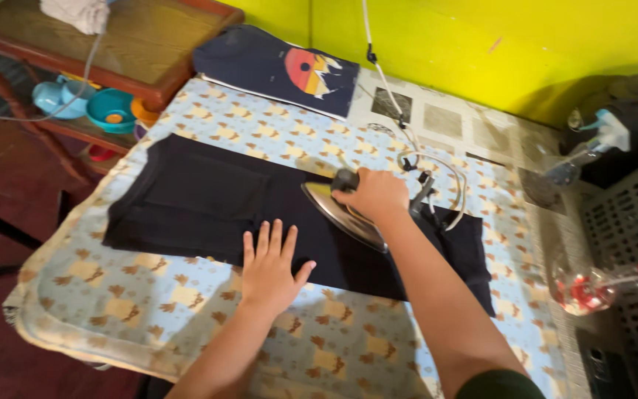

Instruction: The person irons a black t-shirt on an ironing board, folds the sleeves and sides inward to form a rectangle, and then irons the folded garment to flatten it.

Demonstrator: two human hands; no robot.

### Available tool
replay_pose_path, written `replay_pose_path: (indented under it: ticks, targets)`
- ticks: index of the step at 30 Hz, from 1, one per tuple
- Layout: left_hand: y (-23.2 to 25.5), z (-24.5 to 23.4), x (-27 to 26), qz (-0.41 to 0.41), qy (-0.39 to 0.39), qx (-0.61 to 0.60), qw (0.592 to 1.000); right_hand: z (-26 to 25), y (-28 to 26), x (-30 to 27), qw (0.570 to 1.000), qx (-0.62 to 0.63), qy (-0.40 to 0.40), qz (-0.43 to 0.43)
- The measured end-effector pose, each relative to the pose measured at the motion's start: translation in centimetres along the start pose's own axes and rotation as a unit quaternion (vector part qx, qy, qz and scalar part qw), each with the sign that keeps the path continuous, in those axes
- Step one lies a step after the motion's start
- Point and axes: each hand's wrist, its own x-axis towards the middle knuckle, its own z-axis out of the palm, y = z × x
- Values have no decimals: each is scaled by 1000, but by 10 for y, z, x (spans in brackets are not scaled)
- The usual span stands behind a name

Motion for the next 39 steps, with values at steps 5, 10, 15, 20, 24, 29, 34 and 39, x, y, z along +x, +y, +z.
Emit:
replay_pose_path:
  ticks: [5, 10, 15, 20, 24, 29, 34, 39]
  targets:
    - [-1, -6, 2, 7, 52, -31, 998, 3, -33, 25, 999, 22, -17, 29]
    - [-11, -14, 5, 16, 121, -113, 986, -3, -46, -7, 1000, 6, -25, 5]
    - [-34, -31, 14, -74, 208, -104, 970, -4, -60, -36, 999, 12, -8, -31]
    - [-53, -32, 19, -123, 256, -80, 956, -7, -52, -45, 997, -5, -10, -74]
    - [-56, -29, 21, -130, 242, -76, 959, -6, -46, -50, 998, -15, -10, -66]
    - [-59, -25, 26, -128, 238, -70, 960, -5, -43, -51, 993, -15, -9, -114]
    - [-59, -22, 26, -109, 272, -58, 954, -3, -41, -50, 991, -7, -3, -134]
    - [-58, -26, 25, -98, 304, -86, 943, -1, -44, -49, 992, -18, -7, -123]
